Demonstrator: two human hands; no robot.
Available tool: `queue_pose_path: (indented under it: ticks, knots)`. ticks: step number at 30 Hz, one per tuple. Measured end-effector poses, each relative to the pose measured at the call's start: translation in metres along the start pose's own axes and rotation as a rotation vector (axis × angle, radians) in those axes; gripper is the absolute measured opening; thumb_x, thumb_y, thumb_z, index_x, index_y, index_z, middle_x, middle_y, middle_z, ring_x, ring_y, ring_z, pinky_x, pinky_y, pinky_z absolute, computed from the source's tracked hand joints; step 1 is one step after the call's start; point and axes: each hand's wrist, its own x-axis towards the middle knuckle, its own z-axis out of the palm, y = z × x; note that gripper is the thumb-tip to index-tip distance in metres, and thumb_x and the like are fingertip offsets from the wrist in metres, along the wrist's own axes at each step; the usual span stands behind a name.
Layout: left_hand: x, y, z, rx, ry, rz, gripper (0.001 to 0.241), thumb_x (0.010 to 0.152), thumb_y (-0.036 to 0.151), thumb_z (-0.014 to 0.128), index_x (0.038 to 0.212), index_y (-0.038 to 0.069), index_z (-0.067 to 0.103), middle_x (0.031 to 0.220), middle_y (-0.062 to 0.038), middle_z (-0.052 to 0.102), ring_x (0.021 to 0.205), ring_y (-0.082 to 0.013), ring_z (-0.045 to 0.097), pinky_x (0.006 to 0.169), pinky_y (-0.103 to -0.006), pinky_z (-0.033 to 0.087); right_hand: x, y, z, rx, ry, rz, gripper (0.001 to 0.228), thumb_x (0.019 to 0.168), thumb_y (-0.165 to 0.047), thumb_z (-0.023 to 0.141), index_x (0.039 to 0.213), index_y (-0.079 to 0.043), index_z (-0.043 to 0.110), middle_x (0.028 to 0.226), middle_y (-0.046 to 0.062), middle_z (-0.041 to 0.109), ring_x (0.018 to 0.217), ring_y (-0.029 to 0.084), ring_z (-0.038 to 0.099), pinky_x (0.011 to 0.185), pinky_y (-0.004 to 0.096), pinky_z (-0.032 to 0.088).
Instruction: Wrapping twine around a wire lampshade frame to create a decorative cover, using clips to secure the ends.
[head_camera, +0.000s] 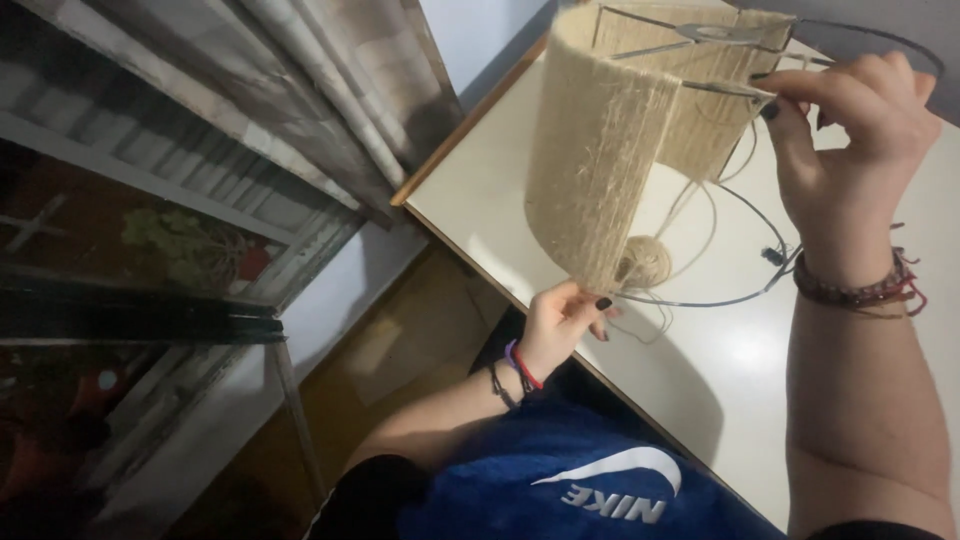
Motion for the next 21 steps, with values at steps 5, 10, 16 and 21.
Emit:
queue_pose_path:
  ticks: [5, 10, 16, 21]
  knots:
    - [0.007, 0.01, 0.003, 0.151, 0.085, -0.112, 0.026, 0.103, 0.017, 0.062, 0.114, -0.002, 0.074, 0.066, -0.005, 0.057, 0.05, -0.0099, 0.051, 0.047, -0.0228, 0.051, 0.003, -0.019, -0.007, 0.181, 0.126, -0.123, 0.01, 0.11, 0.021, 0.077, 0.112, 0.011, 0.079, 0.128, 0.027, 0.055, 0.12, 0.045, 0.054, 0.102, 0.055, 0.045]
    - [0.021, 0.01, 0.011, 0.048, 0.127, -0.126, 0.03, 0.101, 0.022, 0.064, 0.078, 0.003, 0.066, 0.063, -0.005, 0.058, 0.044, -0.012, 0.051, 0.045, -0.0226, 0.046, -0.076, -0.035, -0.029, 0.674, -0.045, -0.172, 0.024, 0.11, -0.018, 0.046, 0.095, -0.005, 0.058, 0.099, 0.005, 0.062, 0.109, 0.026, 0.065, 0.115, 0.056, 0.043]
    - [0.034, 0.008, 0.014, -0.045, 0.132, -0.095, 0.027, 0.101, 0.019, 0.064, 0.091, -0.004, 0.073, 0.072, -0.012, 0.067, 0.049, -0.016, 0.055, 0.05, -0.0261, 0.052, -0.19, -0.026, -0.04, 0.514, -0.822, 0.96, 0.028, 0.105, -0.01, 0.043, 0.101, -0.006, 0.071, 0.075, 0.009, 0.073, 0.062, 0.019, 0.067, 0.063, 0.031, 0.059]
    - [0.036, 0.016, 0.016, 0.004, 0.137, -0.091, 0.029, 0.102, 0.018, 0.061, 0.117, -0.003, 0.073, 0.058, -0.001, 0.055, 0.052, -0.0116, 0.052, 0.054, -0.0233, 0.048, -0.235, -0.003, -0.034, 0.294, -1.236, 0.834, 0.029, 0.104, -0.025, 0.042, 0.094, -0.015, 0.067, 0.087, -0.001, 0.083, 0.083, 0.015, 0.078, 0.084, 0.029, 0.058]
